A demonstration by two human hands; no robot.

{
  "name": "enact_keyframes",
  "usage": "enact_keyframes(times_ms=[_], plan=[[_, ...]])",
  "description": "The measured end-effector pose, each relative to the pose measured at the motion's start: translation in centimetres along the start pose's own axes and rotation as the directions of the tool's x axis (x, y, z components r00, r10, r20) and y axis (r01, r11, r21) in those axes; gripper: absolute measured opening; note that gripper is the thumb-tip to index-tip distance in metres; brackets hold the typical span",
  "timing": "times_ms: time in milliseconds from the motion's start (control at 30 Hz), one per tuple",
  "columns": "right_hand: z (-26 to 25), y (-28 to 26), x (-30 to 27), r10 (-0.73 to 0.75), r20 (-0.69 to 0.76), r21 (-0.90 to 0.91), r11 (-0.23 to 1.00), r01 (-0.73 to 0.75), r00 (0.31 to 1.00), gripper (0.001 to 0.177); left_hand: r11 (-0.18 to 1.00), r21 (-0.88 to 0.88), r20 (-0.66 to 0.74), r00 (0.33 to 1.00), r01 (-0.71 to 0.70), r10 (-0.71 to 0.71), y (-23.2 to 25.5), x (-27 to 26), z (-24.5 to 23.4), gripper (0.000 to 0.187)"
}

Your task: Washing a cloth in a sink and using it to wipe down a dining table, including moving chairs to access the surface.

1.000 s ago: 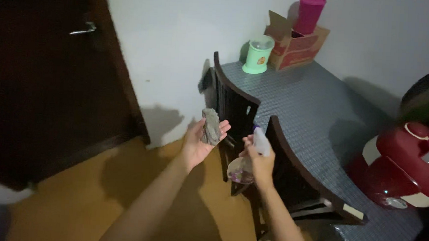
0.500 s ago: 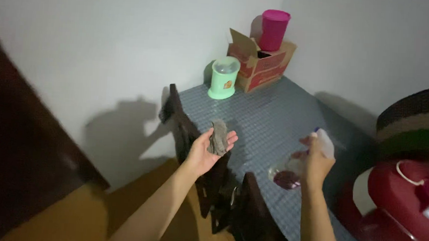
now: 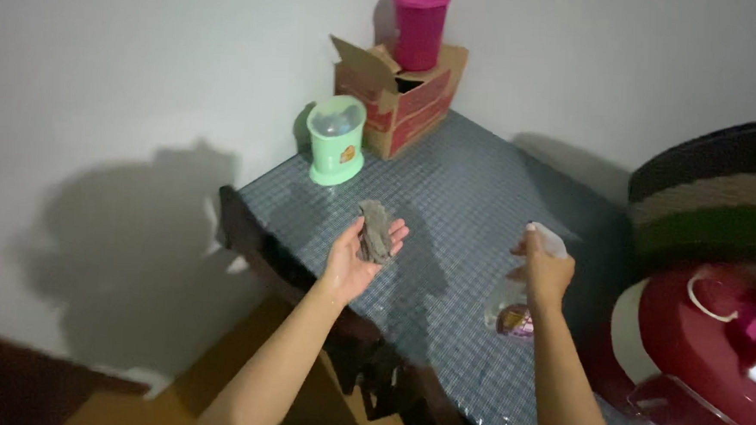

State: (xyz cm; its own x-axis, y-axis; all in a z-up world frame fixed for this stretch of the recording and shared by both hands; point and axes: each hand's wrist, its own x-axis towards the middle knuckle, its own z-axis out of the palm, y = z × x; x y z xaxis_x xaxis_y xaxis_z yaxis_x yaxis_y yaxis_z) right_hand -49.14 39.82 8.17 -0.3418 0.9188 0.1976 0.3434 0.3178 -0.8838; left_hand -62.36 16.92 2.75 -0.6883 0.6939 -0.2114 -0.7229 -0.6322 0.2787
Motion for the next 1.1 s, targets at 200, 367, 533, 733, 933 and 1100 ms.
enact_keyframes(times_ms=[200, 367, 533, 733, 933, 1100], plan=[[-2.2, 4.0, 2.8, 0.101, -0.111, -0.066, 0.992, -0.109, 0.989, 0.047, 0.991, 0.022, 0.038, 0.991, 0.128, -0.129, 0.8, 3.1, 1.8, 0.052], [-6.6, 2.4, 0.6, 0.219, -0.170, 0.045, 0.976, -0.214, 0.961, 0.061, 0.977, 0.059, 0.074, 0.975, 0.207, -0.211, 0.7, 5.0, 1.7, 0.049], [-10.7, 4.6, 0.9, 0.295, -0.240, -0.252, 0.901, -0.352, 0.925, 0.086, 0.957, 0.060, 0.118, 0.950, 0.283, -0.289, -0.2, 6.8, 1.2, 0.052], [-15.4, 5.4, 0.1, 0.499, -0.044, -0.396, 0.787, -0.474, 0.865, 0.045, 0.939, 0.151, 0.138, 0.934, 0.309, -0.329, 0.1, 5.7, 3.3, 0.056], [-11.2, 4.0, -2.5, 0.533, 0.003, 0.075, 0.843, -0.532, 0.846, 0.062, 0.933, 0.057, 0.160, 0.919, 0.356, -0.360, 0.9, 7.2, 1.4, 0.050], [-2.8, -2.1, -5.5, 0.292, 0.158, -0.115, 0.954, -0.276, 0.943, 0.041, 0.950, 0.008, 0.120, 0.943, 0.313, -0.311, 4.5, 8.0, 0.1, 0.048]])
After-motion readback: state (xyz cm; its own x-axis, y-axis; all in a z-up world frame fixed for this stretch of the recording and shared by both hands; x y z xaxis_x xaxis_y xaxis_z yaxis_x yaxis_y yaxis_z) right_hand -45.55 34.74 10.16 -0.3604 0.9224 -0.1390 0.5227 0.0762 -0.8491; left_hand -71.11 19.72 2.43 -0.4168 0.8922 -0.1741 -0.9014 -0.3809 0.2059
